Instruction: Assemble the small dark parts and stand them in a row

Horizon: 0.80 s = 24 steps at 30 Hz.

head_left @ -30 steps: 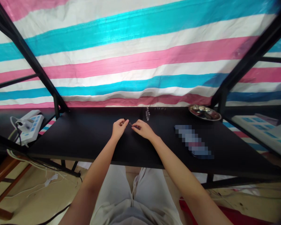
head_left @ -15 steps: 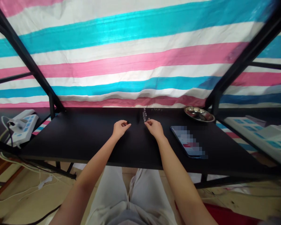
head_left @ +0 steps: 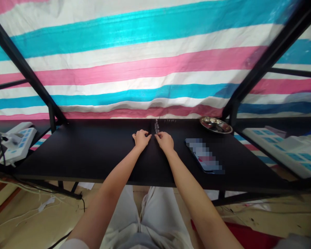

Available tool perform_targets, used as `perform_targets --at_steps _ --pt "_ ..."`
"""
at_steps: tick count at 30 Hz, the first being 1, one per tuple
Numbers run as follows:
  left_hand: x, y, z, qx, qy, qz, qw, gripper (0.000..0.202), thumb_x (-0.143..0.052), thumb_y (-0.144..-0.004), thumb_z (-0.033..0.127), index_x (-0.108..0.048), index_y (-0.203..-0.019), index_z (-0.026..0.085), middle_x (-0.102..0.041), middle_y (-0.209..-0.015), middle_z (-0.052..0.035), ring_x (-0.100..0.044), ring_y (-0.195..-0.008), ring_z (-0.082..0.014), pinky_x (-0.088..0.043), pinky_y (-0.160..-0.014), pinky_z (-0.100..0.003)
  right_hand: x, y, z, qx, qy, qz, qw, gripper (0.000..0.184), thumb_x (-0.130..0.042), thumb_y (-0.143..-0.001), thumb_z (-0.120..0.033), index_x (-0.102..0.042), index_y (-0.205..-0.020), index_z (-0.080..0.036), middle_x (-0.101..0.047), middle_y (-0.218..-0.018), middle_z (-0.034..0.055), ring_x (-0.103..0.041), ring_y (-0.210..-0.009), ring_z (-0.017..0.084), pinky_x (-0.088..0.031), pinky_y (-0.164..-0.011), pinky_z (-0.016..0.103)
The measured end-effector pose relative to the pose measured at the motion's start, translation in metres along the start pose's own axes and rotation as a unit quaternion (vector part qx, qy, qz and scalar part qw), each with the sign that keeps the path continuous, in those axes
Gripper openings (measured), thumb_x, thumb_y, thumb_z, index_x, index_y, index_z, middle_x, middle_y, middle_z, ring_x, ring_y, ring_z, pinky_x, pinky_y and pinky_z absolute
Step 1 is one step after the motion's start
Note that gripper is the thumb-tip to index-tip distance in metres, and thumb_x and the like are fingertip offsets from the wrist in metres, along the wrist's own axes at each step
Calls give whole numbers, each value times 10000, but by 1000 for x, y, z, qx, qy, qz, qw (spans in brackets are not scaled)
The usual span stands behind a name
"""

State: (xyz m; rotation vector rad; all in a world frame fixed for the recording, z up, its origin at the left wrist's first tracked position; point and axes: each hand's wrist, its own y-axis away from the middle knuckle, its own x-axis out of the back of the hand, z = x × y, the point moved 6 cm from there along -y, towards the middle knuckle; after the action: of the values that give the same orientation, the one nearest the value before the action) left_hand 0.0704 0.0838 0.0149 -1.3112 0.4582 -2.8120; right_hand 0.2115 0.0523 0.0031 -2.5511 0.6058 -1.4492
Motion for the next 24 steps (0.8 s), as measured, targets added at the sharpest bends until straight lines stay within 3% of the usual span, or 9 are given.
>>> perform_targets --at_steps 6,11,15,20,24 --pt "-9 -3 1 -32 -47 8 998 148 -601 -743 328 -672 -787 205 -614 -944 -77 -475 -957 -258 -282 -844 -424 -6 -1 1 -17 20 -31 999 214 -492 -803 -334 -655 -868 -211 -648 -888 71 -587 -787 191 -411 -646 278" --pt "-9 -1 -1 -15 -69 1 998 201 -616 -722 381 -674 -805 208 -591 -966 -86 -458 -972 -274 -301 -830 -434 -3 0 2 -34 34 -59 997 243 -511 -791 -348 -650 -921 -196 -645 -950 96 -592 -867 229 -417 -705 316" --pt "3 7 -4 -18 -69 10 997 308 -633 -705 391 -627 -965 225 -569 -1046 -91 -440 -1021 -276 -296 -855 -429 1 3 6 -49 38 -74 995 285 -562 -755 -369 -632 -958 -183 -641 -969 101 -584 -902 236 -414 -727 324" --pt "27 18 3 -84 -79 51 992 399 -538 -785 279 -519 -1183 256 -543 -1147 -85 -431 -1063 -249 -281 -880 -400 3 4 6 -38 47 -67 996 265 -558 -754 -350 -619 -957 -191 -646 -894 78 -578 -872 220 -405 -700 306" --pt "28 25 12 -136 -106 42 984 420 -450 -829 260 -476 -1248 265 -521 -1193 -85 -421 -1084 -239 -274 -887 -404 2 6 3 -32 54 -69 996 263 -546 -764 -344 -615 -963 -187 -638 -917 83 -568 -876 223 -395 -694 312"
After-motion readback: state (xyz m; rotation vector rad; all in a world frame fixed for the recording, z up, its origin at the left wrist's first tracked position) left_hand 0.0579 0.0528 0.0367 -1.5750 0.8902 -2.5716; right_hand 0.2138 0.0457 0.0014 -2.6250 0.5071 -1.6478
